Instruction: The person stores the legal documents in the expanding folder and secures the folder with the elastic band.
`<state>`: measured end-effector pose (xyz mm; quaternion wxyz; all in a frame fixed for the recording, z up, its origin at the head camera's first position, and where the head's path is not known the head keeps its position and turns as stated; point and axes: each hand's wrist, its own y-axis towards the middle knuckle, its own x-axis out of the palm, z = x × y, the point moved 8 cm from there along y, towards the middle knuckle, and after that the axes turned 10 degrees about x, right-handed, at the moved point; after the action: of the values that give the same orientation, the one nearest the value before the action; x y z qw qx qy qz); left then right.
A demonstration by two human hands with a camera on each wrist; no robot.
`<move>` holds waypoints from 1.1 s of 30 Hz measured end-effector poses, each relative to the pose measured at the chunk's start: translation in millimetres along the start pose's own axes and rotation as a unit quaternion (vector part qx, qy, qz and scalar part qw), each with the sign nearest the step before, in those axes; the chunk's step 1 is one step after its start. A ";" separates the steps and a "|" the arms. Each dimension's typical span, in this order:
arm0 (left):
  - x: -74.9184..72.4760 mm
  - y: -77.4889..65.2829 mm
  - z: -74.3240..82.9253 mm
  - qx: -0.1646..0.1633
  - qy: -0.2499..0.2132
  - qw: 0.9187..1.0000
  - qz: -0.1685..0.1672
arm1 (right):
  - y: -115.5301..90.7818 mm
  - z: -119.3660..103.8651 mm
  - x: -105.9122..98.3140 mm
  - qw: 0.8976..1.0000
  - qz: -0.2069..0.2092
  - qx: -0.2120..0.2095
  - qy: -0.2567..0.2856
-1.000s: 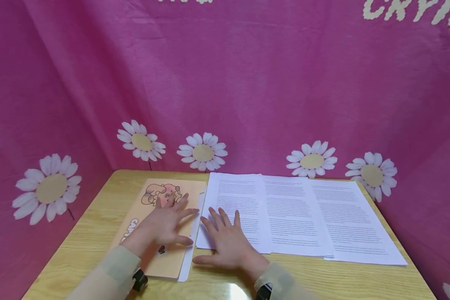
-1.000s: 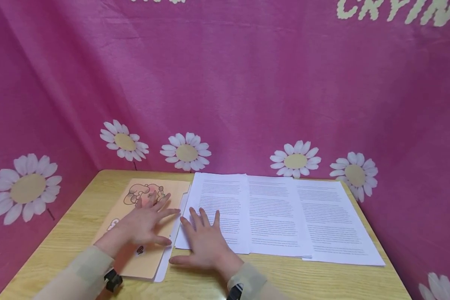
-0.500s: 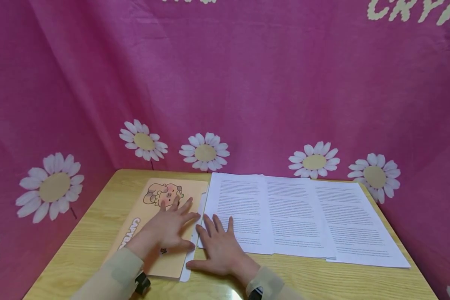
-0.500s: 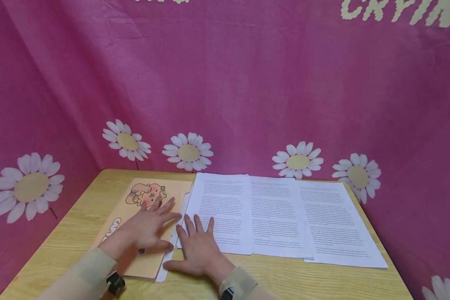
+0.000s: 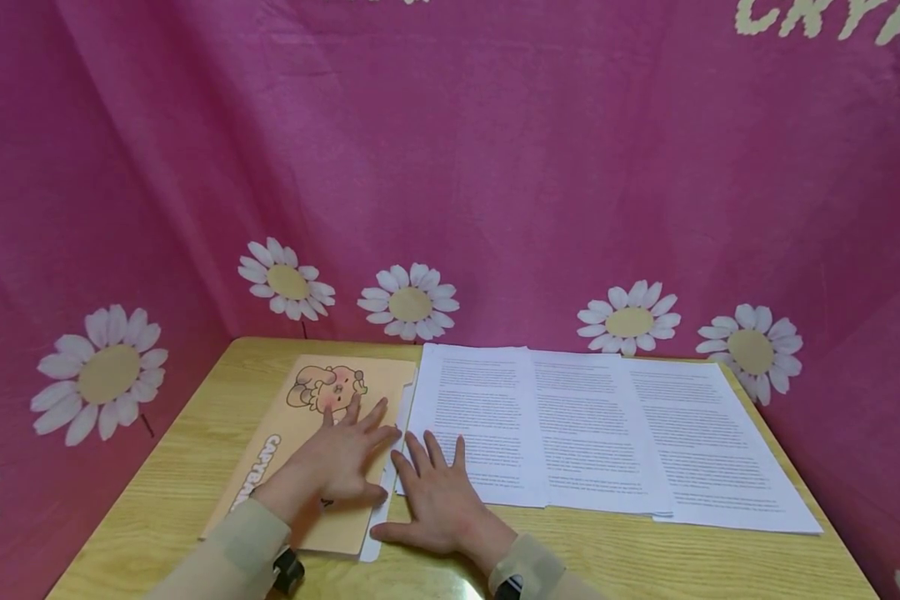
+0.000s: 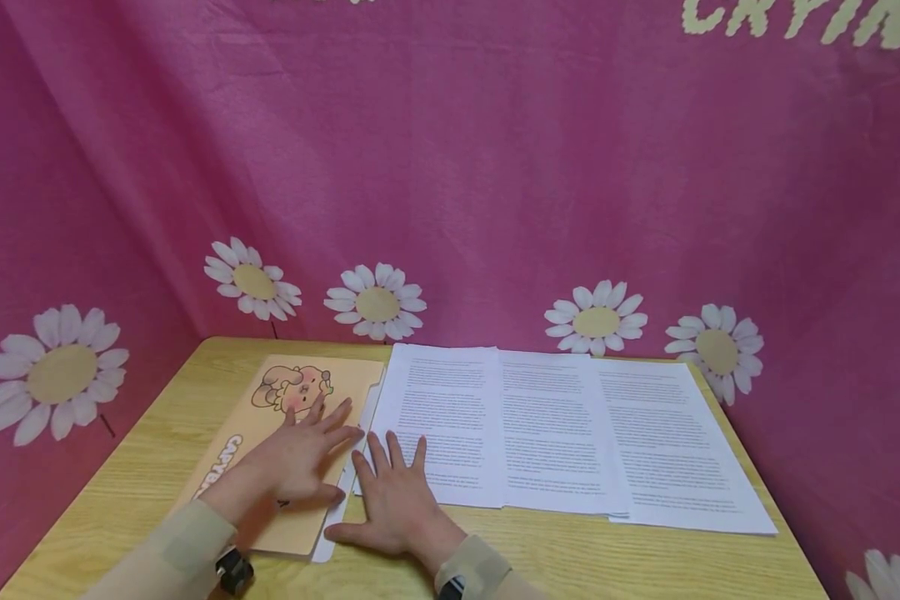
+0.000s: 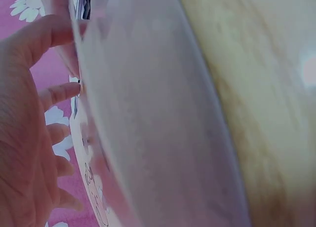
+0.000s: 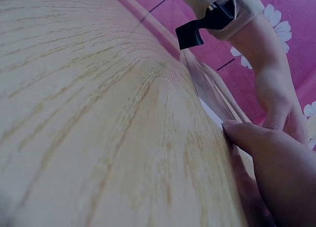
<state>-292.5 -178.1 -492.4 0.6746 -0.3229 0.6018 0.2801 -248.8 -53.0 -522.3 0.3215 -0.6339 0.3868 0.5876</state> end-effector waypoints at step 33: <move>-20.7 -1.5 -6.7 -0.040 -0.099 0.993 0.047 | -0.5 1.1 3.4 1.000 -0.020 -0.001 -0.005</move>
<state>-298.0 -184.1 -472.1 0.7035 -0.2918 0.5349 0.3659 -248.9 -52.2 -525.9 0.3347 -0.6387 0.3720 0.5845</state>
